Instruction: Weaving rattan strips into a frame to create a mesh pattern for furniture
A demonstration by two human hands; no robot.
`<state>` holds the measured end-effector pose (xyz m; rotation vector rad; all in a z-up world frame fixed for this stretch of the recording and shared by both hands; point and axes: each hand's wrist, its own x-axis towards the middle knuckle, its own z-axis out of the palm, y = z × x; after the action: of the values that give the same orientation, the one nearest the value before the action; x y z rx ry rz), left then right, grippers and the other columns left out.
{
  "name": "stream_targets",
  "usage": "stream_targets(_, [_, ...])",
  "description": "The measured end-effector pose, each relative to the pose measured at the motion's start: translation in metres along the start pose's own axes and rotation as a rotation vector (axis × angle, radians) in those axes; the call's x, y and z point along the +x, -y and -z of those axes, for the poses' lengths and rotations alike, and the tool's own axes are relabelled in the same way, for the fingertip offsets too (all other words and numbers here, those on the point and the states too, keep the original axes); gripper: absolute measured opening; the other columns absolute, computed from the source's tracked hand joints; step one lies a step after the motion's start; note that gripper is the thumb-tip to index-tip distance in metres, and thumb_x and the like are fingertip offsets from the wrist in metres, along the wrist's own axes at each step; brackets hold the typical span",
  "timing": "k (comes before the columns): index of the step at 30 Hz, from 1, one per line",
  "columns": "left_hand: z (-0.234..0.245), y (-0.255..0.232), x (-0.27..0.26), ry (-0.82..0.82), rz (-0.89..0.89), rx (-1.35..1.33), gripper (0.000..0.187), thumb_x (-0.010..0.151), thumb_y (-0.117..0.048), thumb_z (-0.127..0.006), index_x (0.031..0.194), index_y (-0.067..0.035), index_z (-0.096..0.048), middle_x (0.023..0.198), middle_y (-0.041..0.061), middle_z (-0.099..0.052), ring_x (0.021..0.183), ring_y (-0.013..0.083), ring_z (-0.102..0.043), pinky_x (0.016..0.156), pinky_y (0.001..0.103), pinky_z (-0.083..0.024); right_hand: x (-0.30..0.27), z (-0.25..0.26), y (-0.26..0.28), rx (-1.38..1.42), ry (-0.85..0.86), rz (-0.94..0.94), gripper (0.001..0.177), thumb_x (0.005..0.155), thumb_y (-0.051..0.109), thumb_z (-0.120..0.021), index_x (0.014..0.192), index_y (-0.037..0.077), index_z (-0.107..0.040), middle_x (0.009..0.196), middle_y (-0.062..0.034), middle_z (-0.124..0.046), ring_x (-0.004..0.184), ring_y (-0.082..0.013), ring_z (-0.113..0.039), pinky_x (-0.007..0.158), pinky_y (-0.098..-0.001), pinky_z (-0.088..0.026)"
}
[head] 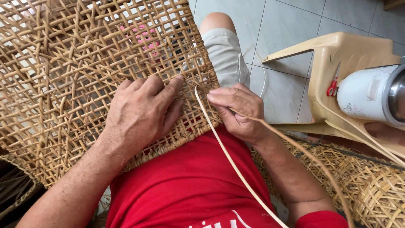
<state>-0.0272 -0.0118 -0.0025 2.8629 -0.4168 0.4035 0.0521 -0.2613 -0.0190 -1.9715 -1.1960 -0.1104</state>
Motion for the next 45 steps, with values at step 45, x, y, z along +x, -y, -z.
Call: stream_targets(45, [0.053,0.001,0.046,0.735,0.332,-0.523,0.084,0.089,-0.050,-0.067,0.163,-0.019,-0.039,0.088,-0.005,-0.086,0.080,0.0251,-0.079,0.069,0.047,-0.056,-0.001,-0.007,0.003,0.175,-0.094,-0.217,0.012,0.101,-0.001,-0.066,0.112,0.002,-0.071,0.106,-0.0162,-0.075,0.099,-0.0279,-0.075,0.091,-0.0361,-0.061])
